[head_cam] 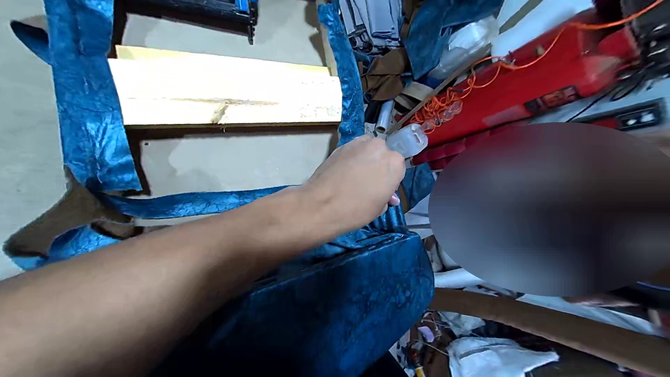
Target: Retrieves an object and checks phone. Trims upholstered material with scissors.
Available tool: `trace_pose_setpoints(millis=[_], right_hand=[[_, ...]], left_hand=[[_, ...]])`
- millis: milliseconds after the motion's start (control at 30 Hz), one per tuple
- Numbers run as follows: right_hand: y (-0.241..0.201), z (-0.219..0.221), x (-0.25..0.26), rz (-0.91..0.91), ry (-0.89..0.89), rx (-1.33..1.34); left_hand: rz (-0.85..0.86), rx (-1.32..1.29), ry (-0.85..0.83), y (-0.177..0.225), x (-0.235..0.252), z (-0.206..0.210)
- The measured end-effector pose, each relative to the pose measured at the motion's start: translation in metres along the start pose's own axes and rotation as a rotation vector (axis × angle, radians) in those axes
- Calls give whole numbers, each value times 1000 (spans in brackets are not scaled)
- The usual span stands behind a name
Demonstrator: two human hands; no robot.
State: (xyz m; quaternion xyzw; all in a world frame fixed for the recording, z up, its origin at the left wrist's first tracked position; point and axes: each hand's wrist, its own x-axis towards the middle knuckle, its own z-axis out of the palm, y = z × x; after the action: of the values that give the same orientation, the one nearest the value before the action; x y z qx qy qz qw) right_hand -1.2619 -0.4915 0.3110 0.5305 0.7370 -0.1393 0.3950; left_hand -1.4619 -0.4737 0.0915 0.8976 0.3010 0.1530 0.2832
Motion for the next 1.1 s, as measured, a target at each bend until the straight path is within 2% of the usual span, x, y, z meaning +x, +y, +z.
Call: trace_pose_setpoints(millis=[67,200,300,567,667,833,967,1100], right_hand=[[-5,8,11,-116,13,-1],[-30,8,46,32,-377,-5],[-53,13,57,114,-448,-14],[-16,13,67,-119,-444,104],[-25,25,75,-66,-400,74],[5,45,91,-247,-362,198],[29,74,114,-362,-274,145],[48,116,155,-561,-260,405]], left_hand=[[23,35,13,1,3,0],[10,22,19,9,2,-3],[-23,-15,-13,14,1,-9],[-181,-130,15,5,3,-15],[-180,-144,32,12,-1,-20],[-186,-170,71,18,1,-21],[-165,-216,163,20,2,-16],[-138,-149,211,24,7,-11]])
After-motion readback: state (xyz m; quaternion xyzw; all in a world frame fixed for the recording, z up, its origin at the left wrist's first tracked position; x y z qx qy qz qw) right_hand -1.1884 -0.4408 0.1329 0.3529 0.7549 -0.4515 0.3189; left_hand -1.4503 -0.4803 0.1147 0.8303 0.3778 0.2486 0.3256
